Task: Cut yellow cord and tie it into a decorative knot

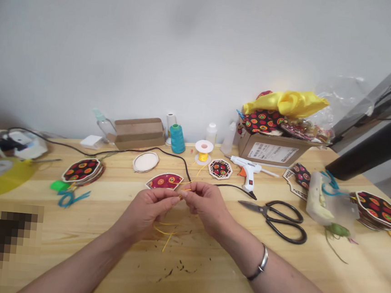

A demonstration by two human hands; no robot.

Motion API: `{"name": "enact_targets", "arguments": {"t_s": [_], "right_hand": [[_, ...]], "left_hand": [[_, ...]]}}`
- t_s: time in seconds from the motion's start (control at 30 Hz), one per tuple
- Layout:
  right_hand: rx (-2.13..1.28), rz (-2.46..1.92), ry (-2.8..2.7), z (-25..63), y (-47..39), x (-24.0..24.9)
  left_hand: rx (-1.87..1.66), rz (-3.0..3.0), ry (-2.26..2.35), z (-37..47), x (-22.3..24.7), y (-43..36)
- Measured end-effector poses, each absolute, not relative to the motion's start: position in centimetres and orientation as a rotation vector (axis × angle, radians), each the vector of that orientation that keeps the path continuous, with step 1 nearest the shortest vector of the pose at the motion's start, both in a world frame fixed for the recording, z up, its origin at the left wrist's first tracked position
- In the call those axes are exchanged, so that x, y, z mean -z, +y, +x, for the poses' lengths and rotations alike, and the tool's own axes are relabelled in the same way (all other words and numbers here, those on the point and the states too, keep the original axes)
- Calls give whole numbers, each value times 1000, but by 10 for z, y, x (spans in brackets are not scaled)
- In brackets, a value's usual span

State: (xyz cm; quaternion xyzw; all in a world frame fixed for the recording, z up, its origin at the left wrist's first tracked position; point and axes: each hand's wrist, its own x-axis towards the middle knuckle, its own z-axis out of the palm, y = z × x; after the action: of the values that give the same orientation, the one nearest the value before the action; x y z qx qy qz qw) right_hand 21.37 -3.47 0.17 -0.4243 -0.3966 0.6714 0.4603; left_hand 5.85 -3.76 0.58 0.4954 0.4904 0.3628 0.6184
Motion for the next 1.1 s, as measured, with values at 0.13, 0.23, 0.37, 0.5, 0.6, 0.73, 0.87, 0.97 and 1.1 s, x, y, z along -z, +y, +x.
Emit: {"name": "enact_targets", "arguments": {"t_s": [0.13, 0.23, 0.37, 0.5, 0.6, 0.73, 0.87, 0.97, 1.1], "right_hand": [[-1666, -1025, -962, 214, -35, -2], [-1682, -1012, -1005, 214, -34, -1], [-1682, -1048, -1036, 212, -35, -1], [-1625, -1103, -1028, 211, -35, 0], [-1589, -1122, -1044, 211, -35, 0], [-1549, -1146, -1123, 212, -35, -1], [-1485, -1193, -1197, 213, -33, -1], [-1422, -1220, -1246, 215, -30, 1], [-1221, -1286, -1373, 219, -28, 5]], "left_hand": [[-841, 1170, 1156, 58, -5, -38], [-875, 1122, 1135, 58, -3, -37], [-893, 1082, 1131, 57, -2, -36], [-882, 1102, 1131, 58, -3, -37], [-878, 1117, 1138, 58, -3, -38], [-857, 1128, 1130, 58, -5, -38], [-855, 1241, 1147, 58, -11, -38], [-863, 1263, 1222, 57, -14, -37], [-961, 1316, 1214, 55, -11, -35]]}}
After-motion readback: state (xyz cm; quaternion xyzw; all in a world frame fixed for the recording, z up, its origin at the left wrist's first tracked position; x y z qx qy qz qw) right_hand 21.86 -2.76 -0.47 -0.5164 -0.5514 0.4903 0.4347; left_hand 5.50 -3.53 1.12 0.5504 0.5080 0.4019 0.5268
